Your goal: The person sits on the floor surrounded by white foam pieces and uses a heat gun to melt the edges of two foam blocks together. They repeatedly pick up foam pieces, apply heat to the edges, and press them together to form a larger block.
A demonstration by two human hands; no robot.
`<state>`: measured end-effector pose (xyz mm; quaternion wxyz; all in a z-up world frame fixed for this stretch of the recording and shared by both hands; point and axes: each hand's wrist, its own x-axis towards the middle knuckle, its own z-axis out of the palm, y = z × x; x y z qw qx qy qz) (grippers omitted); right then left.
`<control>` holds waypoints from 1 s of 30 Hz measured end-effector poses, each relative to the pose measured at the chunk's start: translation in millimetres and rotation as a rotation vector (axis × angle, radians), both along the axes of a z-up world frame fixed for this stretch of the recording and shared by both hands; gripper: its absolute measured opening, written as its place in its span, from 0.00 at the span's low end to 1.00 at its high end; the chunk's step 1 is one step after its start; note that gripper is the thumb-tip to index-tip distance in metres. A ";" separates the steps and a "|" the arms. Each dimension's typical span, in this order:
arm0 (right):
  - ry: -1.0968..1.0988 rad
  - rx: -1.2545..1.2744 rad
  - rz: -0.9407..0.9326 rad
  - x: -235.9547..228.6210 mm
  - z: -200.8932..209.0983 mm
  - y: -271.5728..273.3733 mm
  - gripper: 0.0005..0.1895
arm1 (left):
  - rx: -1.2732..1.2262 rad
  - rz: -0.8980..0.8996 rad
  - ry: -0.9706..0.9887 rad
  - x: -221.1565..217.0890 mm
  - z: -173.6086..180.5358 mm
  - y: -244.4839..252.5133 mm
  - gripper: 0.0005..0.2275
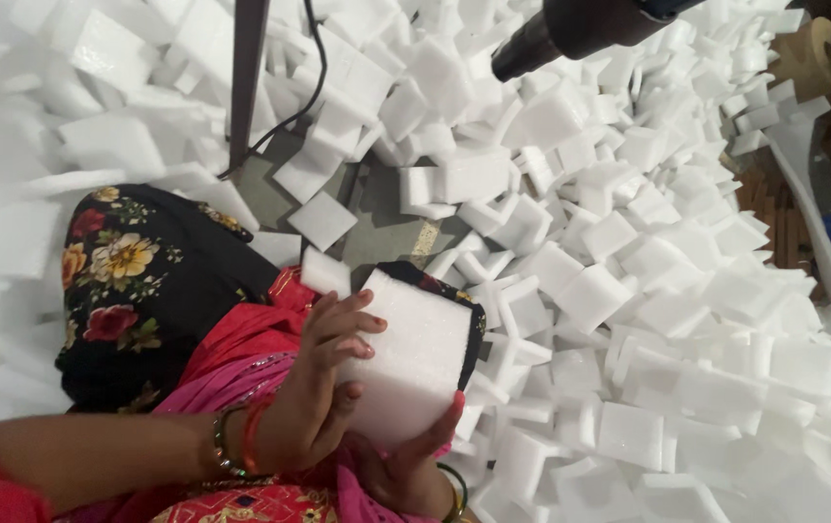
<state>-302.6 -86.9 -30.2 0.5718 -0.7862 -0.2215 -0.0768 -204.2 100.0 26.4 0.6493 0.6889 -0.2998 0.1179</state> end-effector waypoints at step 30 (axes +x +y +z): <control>0.309 0.313 -0.144 28.8 -26.3 -20.7 0.64 | 0.014 -0.289 0.400 32.3 -36.3 39.4 0.43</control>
